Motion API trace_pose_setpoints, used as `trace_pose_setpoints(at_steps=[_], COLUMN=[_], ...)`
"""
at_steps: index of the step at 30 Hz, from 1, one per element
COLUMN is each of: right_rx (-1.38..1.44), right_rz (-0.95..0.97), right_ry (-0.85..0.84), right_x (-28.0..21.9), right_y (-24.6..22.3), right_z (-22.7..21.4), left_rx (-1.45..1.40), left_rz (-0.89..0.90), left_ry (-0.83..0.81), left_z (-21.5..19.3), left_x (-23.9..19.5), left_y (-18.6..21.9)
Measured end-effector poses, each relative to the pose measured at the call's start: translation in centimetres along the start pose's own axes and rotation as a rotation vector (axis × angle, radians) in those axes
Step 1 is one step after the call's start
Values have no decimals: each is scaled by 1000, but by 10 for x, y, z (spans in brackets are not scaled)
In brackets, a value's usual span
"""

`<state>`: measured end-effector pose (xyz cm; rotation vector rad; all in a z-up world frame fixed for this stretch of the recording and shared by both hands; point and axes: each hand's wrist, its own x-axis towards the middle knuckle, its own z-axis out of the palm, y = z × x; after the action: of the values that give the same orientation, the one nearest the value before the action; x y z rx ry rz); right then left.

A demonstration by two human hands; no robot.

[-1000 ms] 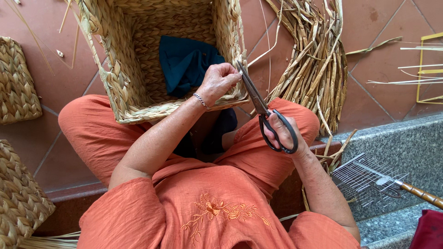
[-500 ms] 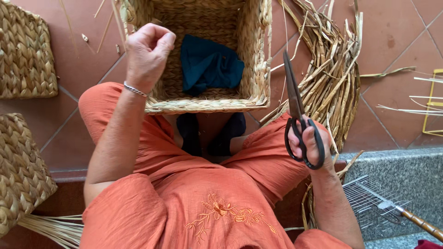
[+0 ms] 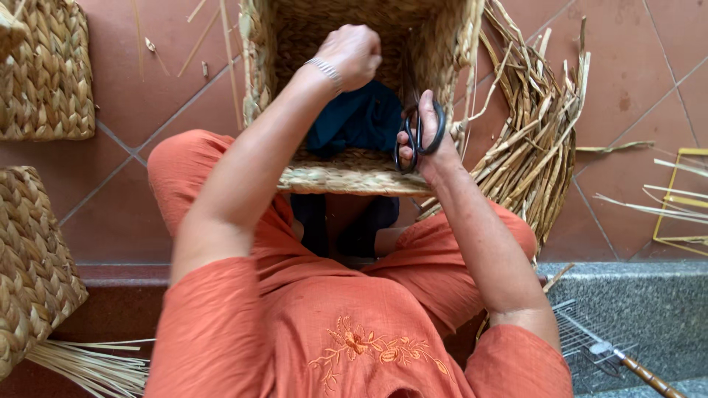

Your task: The person wipes the exterior and interior of a woven basket with a blue cloth, then uses scissors to trim protruding fibers along the rim. The person rotates the basket to access different sides and continues trimming until the clip ends.

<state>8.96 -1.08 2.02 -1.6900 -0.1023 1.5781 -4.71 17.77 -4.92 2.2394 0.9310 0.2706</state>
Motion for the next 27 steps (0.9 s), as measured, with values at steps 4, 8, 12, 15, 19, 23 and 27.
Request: trace_pose_setpoints(at_steps=[4, 8, 12, 15, 19, 23, 27], right_rx=[-65, -201, -205, -221, -271, -245, -198], right_rz=[109, 155, 155, 165, 242, 239, 184], right_ry=[126, 239, 259, 282, 339, 347, 342], right_x=[40, 72, 95, 100, 103, 106, 116], right_y=[11, 23, 29, 36, 36, 37, 36], right_z=[1, -4, -11, -14, -7, -6, -8], left_rx=[27, 139, 235, -73, -389, -412, -499], left_rz=[-280, -287, -113, -156, -369, -296, -496], left_ry=[-331, -425, -456, -380, -249, 77, -65], left_z=[64, 149, 225, 260, 280, 284, 288], left_x=[82, 118, 131, 124, 111, 102, 109], left_y=[-36, -83, -108, -104, -87, -88, -94])
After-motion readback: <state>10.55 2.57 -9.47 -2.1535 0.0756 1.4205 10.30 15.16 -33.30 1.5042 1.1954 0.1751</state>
